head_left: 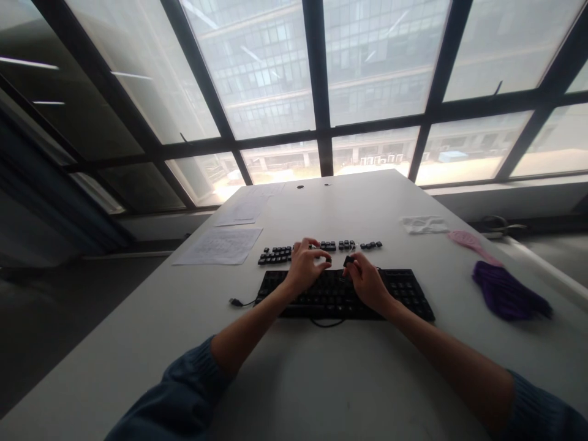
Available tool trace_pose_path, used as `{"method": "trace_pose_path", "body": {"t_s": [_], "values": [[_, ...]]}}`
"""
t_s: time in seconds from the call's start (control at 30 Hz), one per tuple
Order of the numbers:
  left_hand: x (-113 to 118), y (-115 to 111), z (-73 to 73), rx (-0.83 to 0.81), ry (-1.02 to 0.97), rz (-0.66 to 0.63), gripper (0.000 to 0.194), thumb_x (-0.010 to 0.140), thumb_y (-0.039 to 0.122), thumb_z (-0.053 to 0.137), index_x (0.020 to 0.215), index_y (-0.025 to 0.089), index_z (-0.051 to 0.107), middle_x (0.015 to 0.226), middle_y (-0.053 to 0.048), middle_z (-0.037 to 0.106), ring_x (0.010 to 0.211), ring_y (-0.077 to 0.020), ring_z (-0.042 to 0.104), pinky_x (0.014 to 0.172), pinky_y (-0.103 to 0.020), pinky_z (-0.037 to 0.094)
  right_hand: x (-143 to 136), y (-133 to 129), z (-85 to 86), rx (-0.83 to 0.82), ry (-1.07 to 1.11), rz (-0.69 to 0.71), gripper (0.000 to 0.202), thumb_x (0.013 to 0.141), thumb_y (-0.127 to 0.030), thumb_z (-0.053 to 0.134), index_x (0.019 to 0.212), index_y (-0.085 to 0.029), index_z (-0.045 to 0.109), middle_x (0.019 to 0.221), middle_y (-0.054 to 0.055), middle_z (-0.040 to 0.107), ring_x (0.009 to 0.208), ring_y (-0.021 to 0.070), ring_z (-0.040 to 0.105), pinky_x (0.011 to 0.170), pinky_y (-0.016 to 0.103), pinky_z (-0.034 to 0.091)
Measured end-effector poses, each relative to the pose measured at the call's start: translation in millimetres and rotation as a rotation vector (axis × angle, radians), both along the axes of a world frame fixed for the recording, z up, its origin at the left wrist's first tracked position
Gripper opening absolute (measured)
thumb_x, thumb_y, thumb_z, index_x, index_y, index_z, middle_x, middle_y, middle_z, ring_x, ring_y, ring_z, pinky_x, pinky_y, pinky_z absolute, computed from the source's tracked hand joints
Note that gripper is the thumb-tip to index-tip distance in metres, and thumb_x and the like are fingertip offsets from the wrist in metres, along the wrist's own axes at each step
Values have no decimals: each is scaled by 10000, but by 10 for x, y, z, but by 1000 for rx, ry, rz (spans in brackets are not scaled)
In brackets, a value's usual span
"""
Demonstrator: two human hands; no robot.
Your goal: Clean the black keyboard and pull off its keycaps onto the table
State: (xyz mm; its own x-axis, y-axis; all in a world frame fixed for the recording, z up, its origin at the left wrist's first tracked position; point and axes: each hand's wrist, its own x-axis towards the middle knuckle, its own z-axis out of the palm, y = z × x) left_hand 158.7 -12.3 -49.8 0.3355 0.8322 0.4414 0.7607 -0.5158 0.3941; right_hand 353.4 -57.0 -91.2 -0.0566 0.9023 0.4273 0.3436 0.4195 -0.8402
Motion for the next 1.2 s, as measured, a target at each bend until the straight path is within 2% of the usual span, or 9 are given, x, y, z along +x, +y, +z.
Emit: {"method": "trace_pose_path", "body": {"t_s": [0.1, 0.2, 0.37, 0.57, 0.67, 0.8, 1.0, 1.1, 1.2], "values": [[-25, 355, 11, -105, 106, 108, 158, 718, 327, 818, 875, 316, 799, 1165, -59, 536, 1135, -308, 439, 988, -485, 378, -3, 14, -20, -6, 8, 15, 109, 955, -325, 452, 953, -227, 499, 744, -1, 663, 622, 154, 584, 627, 265, 430], [-23, 557, -88, -183, 183, 128, 169, 693, 337, 829, 858, 311, 802, 1178, -62, 529, 1144, -318, 422, 955, -471, 387, -1, 21, -34, -15, 14, 8, 104, 957, -318, 450, 944, -228, 499, 753, 2, 667, 632, 156, 589, 638, 270, 432], [-51, 638, -244, -189, 198, 164, 188, 702, 345, 817, 888, 318, 799, 1178, -57, 527, 1140, -305, 413, 954, -455, 375, -2, 13, -25, -37, 23, 26, 98, 960, -312, 450, 949, -230, 502, 766, 3, 670, 648, 159, 598, 647, 272, 437], [-95, 675, -226, -204, 192, 174, 247, 681, 352, 839, 922, 326, 793, 1152, -57, 545, 1144, -306, 435, 940, -431, 382, -6, 21, -9, -43, 99, 39, 97, 947, -317, 459, 935, -229, 498, 753, 7, 652, 660, 172, 608, 653, 283, 453], [-84, 592, -148, -176, 171, 171, 275, 695, 343, 834, 961, 297, 784, 1134, -71, 552, 1124, -311, 455, 933, -432, 395, 19, 32, 10, -26, 107, -10, 96, 948, -302, 441, 915, -230, 495, 760, 9, 644, 635, 166, 586, 637, 282, 441], [14, 247, -76, -74, 118, 86, 172, 790, 261, 754, 961, 267, 771, 1084, -71, 573, 1079, -281, 481, 960, -434, 385, 70, 39, 44, -22, 13, -45, 99, 943, -268, 432, 872, -229, 488, 730, -3, 617, 640, 165, 567, 644, 280, 414], [211, -322, -218, -47, 60, -78, 190, 877, 169, 593, 963, 252, 741, 1004, -53, 621, 1003, -234, 514, 911, -392, 402, 95, -10, 81, -43, -132, -2, 127, 926, -242, 432, 805, -225, 467, 673, -17, 572, 620, 162, 535, 622, 271, 368], [241, -413, -267, -36, 49, -42, 230, 849, 108, 552, 915, 230, 735, 978, -53, 647, 981, -231, 531, 890, -389, 399, 99, -65, 101, -8, -176, 49, 120, 934, -228, 423, 826, -226, 476, 682, -20, 572, 615, 155, 519, 624, 265, 357], [245, -421, -225, -24, 36, -49, 233, 804, 99, 568, 919, 227, 725, 985, -49, 660, 982, -232, 541, 897, -384, 402, 103, -111, 101, 36, -226, 88, 107, 934, -203, 426, 847, -222, 487, 728, -11, 584, 643, 153, 513, 636, 260, 356]]}}
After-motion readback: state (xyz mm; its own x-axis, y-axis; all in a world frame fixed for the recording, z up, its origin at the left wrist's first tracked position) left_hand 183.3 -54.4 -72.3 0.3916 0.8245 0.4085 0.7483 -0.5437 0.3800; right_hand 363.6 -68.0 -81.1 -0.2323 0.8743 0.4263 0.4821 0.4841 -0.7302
